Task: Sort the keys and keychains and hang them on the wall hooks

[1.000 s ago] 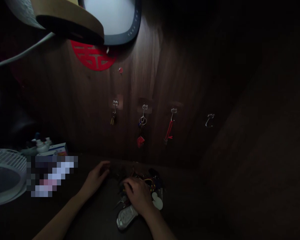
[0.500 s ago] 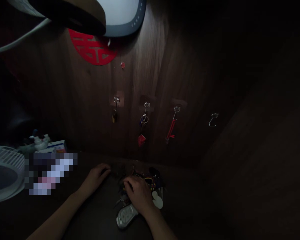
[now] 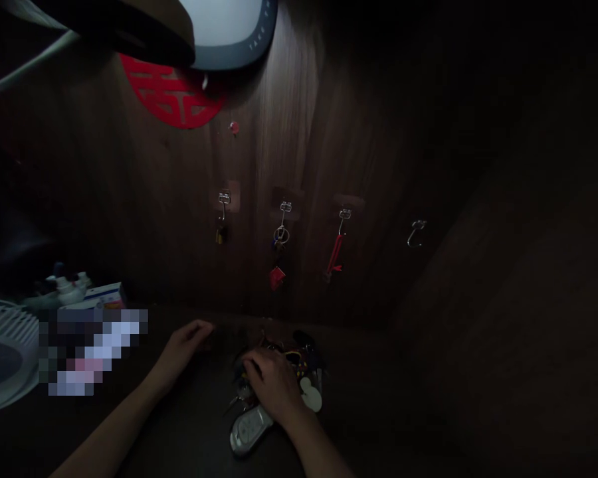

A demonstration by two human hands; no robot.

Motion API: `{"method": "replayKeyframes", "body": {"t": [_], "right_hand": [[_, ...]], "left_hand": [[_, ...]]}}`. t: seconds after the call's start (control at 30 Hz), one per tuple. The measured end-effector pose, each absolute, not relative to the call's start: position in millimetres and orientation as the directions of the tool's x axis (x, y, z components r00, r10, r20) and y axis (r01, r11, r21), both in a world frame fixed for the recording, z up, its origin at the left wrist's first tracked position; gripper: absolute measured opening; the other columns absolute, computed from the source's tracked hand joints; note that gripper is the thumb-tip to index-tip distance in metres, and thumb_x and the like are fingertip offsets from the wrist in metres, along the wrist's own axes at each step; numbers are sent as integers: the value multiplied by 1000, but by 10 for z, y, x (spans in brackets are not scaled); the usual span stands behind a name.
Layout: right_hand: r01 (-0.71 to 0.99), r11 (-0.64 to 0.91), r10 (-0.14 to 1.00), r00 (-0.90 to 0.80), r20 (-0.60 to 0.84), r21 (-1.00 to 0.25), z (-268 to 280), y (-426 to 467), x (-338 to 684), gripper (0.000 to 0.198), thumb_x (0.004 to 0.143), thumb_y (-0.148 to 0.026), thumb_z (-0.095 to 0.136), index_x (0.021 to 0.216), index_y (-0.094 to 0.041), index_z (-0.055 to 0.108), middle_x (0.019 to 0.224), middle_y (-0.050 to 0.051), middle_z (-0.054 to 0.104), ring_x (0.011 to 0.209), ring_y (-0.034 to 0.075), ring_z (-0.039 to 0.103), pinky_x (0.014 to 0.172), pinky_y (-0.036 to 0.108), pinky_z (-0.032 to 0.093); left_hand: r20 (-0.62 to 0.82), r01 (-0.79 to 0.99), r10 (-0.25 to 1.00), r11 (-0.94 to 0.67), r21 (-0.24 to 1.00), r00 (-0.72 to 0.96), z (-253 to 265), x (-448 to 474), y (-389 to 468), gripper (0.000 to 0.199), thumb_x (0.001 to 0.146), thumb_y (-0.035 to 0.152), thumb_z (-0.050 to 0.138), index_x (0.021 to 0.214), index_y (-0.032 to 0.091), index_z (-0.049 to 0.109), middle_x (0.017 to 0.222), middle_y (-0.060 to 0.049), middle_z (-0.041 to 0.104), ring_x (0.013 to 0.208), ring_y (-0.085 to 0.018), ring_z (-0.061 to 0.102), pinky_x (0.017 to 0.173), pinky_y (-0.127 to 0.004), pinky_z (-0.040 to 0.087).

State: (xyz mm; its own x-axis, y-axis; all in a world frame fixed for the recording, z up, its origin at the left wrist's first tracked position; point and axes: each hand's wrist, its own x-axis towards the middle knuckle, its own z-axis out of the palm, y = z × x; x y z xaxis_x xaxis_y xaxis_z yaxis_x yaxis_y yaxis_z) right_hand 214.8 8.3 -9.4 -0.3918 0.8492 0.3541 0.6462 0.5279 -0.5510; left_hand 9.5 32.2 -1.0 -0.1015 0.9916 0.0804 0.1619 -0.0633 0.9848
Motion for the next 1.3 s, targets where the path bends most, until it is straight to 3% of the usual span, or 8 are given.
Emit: {"method": "replayKeyframes", "body": {"t": [0.2, 0.33, 0.43, 0.57, 0.73, 0.97, 1.3], "right_hand": [[586, 545, 835, -313, 453, -600, -27, 24, 2077, 19, 86, -18, 50, 98, -24, 63, 94, 2, 68, 92, 17, 61, 86, 31, 41], [537, 498, 867, -294, 402, -682, -26, -31, 2000, 35, 76, -20, 61, 110, -26, 57, 101, 2, 66, 93, 19, 60, 82, 31, 45], [499, 435, 900, -261, 348, -750, -75, -28, 1965, 37, 73, -19, 63, 108, -25, 56, 90, 1, 66, 83, 18, 62, 74, 29, 47], [441, 408, 912, -229, 339, -799, -116, 1, 1967, 27, 79, -16, 54, 105, -23, 55, 77, -1, 65, 75, 15, 63, 71, 26, 46], [465, 426, 904, -191, 382, -776, -102, 9, 2006, 23, 82, -17, 50, 102, -23, 58, 77, -1, 66, 76, 15, 63, 72, 26, 46], [466, 466, 880, -152, 451, -752, -92, 29, 2048, 18, 84, -19, 47, 97, -22, 60, 86, 2, 67, 81, 15, 63, 73, 25, 46], [451, 426, 896, -88, 436, -784, -129, 66, 2072, 17, 84, -22, 48, 95, -21, 60, 86, 2, 66, 82, 16, 62, 74, 25, 46]], "left_hand": [[19, 79, 999, -15, 997, -41, 84, 236, 212, 27, 71, 44, 59, 68, 18, 63, 60, 4, 59, 58, -13, 55, 53, -21, 42], [-5, 50, 1000, 4, 999, 19, 97, 361, 163, 25, 70, 43, 60, 66, 18, 62, 60, 4, 57, 58, -13, 53, 54, -21, 41], [-34, 27, 998, 33, 999, 58, 91, 427, 140, 26, 70, 44, 59, 64, 19, 59, 55, 6, 53, 52, -12, 51, 50, -21, 40], [-85, -9, 990, 86, 996, 113, 101, 453, 111, 24, 74, 43, 57, 67, 19, 57, 51, 8, 52, 46, -10, 48, 46, -21, 39], [-121, -60, 974, 134, 989, 193, 95, 435, 100, 25, 74, 42, 59, 70, 18, 60, 57, 5, 58, 53, -11, 54, 50, -21, 39], [-133, -176, 934, 200, 964, 333, 3, 397, 130, 34, 79, 43, 56, 94, 15, 69, 73, -1, 66, 60, -12, 56, 56, -22, 39], [-94, -26, 882, 119, 993, 462, 39, 391, 106, 29, 75, 25, 64, 103, 21, 67, 84, 1, 69, 74, -13, 59, 72, -25, 43]]}}
